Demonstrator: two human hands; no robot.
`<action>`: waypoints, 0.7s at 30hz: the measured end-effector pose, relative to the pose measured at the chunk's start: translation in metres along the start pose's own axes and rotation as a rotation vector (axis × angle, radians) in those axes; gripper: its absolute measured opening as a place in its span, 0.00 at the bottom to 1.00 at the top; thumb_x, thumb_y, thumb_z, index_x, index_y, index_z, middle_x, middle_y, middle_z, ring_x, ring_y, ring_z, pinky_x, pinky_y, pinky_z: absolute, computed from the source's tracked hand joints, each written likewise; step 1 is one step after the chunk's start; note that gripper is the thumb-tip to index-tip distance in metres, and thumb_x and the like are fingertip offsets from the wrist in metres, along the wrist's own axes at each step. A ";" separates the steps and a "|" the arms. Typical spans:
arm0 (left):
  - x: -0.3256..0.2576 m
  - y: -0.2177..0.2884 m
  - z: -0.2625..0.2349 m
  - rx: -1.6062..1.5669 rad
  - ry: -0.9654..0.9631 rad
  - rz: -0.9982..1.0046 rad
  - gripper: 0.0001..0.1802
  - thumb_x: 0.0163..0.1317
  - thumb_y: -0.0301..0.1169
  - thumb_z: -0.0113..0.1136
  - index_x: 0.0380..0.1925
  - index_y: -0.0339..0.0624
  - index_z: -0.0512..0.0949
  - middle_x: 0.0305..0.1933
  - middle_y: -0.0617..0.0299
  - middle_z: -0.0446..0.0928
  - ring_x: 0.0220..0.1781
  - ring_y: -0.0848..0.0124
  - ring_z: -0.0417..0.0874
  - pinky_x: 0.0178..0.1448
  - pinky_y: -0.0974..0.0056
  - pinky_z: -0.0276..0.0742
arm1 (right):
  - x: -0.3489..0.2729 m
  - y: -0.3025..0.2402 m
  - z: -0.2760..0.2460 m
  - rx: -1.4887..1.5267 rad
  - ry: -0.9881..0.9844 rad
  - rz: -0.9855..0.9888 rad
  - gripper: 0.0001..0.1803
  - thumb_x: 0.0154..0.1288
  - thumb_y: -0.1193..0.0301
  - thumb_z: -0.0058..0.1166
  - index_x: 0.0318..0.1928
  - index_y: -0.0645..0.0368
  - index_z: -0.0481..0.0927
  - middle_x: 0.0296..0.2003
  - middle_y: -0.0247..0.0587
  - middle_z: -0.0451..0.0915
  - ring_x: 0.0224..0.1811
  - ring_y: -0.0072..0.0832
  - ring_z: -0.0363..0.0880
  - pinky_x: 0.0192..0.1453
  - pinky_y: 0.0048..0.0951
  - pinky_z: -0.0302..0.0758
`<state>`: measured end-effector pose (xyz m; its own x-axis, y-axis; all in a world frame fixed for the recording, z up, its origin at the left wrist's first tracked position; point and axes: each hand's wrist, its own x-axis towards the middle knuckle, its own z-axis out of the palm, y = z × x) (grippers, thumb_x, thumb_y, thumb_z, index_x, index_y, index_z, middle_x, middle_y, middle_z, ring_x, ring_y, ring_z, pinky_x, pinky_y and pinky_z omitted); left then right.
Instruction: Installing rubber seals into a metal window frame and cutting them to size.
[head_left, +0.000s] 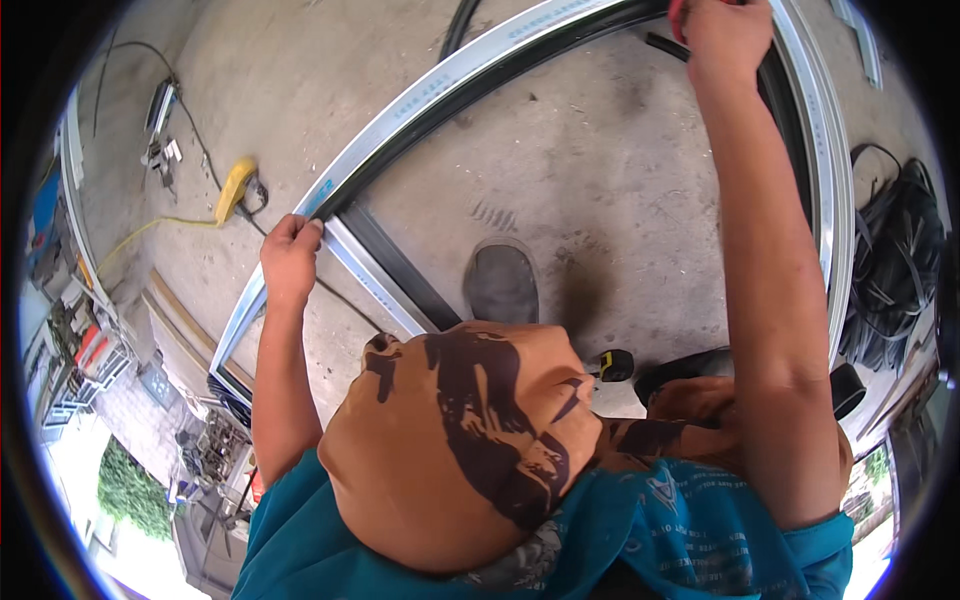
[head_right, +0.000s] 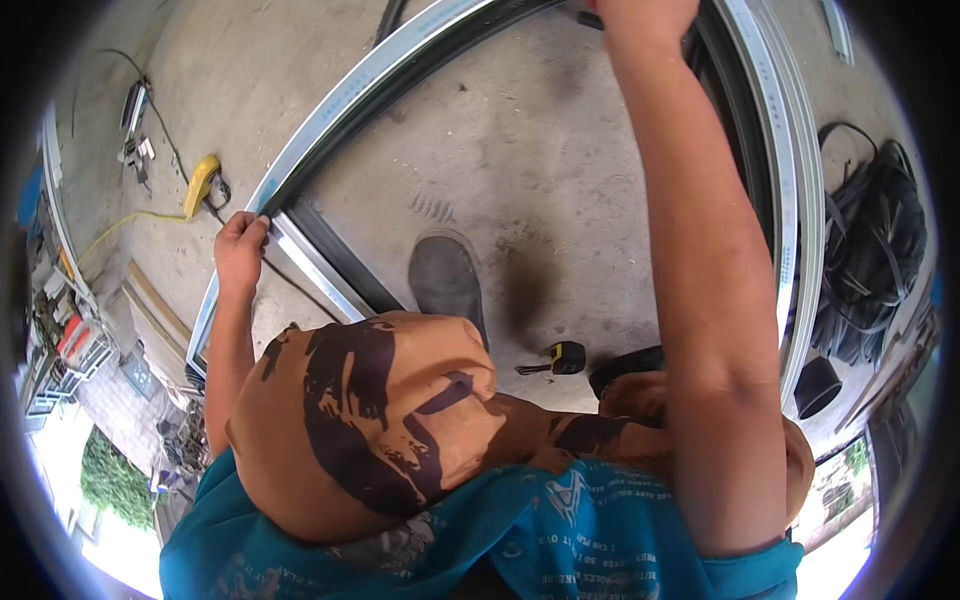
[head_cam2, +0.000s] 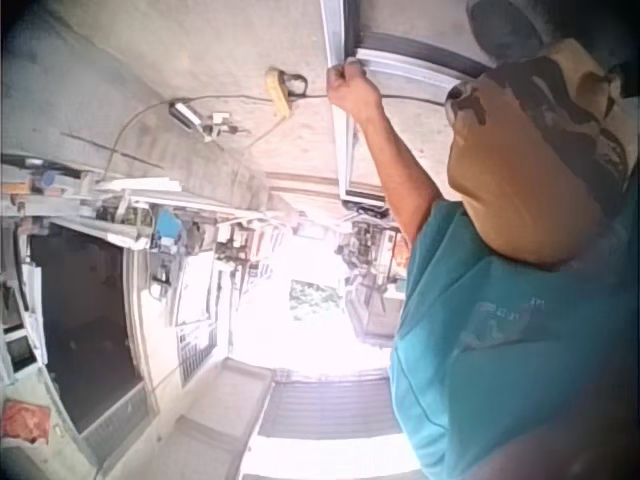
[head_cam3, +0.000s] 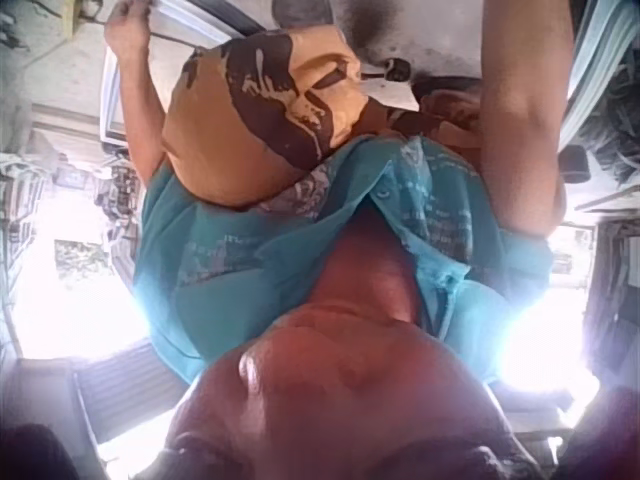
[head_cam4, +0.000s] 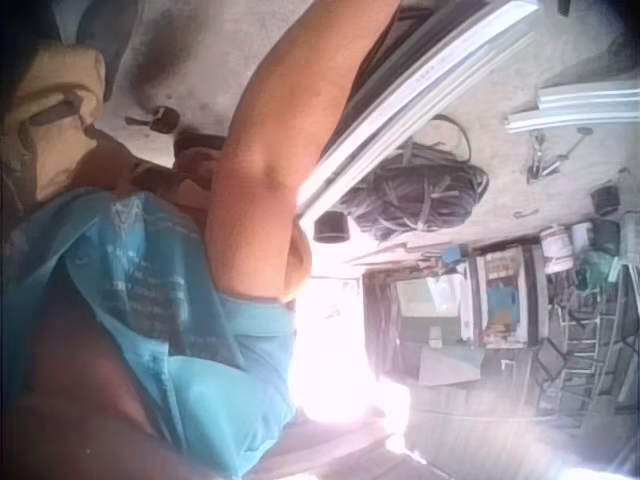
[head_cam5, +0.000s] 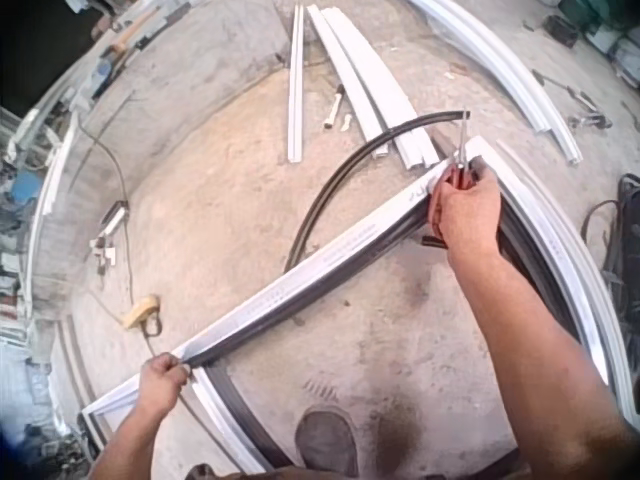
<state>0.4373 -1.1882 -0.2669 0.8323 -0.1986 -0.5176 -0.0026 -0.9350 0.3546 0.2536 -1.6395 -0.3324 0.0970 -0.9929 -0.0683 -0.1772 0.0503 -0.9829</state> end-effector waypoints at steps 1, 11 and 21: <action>0.000 -0.004 0.000 0.003 0.008 -0.011 0.13 0.57 0.36 0.60 0.24 0.35 0.77 0.20 0.65 0.73 0.25 0.76 0.70 0.32 0.66 0.68 | -0.001 -0.001 0.001 -0.055 -0.007 0.040 0.24 0.59 0.84 0.56 0.56 0.70 0.67 0.29 0.39 0.76 0.22 0.23 0.74 0.20 0.24 0.68; -0.005 -0.005 0.004 -0.049 -0.009 -0.016 0.12 0.58 0.35 0.61 0.27 0.35 0.80 0.21 0.65 0.74 0.25 0.76 0.71 0.33 0.67 0.68 | -0.014 -0.011 0.004 0.041 -0.003 0.043 0.33 0.58 0.83 0.57 0.63 0.72 0.61 0.24 0.38 0.74 0.15 0.23 0.70 0.14 0.25 0.62; 0.000 0.000 0.002 -0.045 -0.035 -0.084 0.13 0.57 0.35 0.59 0.25 0.35 0.78 0.19 0.63 0.75 0.22 0.75 0.71 0.31 0.67 0.68 | -0.015 -0.015 0.001 0.043 -0.066 0.078 0.20 0.58 0.83 0.56 0.51 0.71 0.66 0.20 0.37 0.72 0.13 0.24 0.68 0.11 0.26 0.60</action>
<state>0.4362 -1.1889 -0.2687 0.8088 -0.1306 -0.5735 0.0922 -0.9348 0.3430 0.2562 -1.6252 -0.3164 0.1488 -0.9768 -0.1542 -0.1449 0.1327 -0.9805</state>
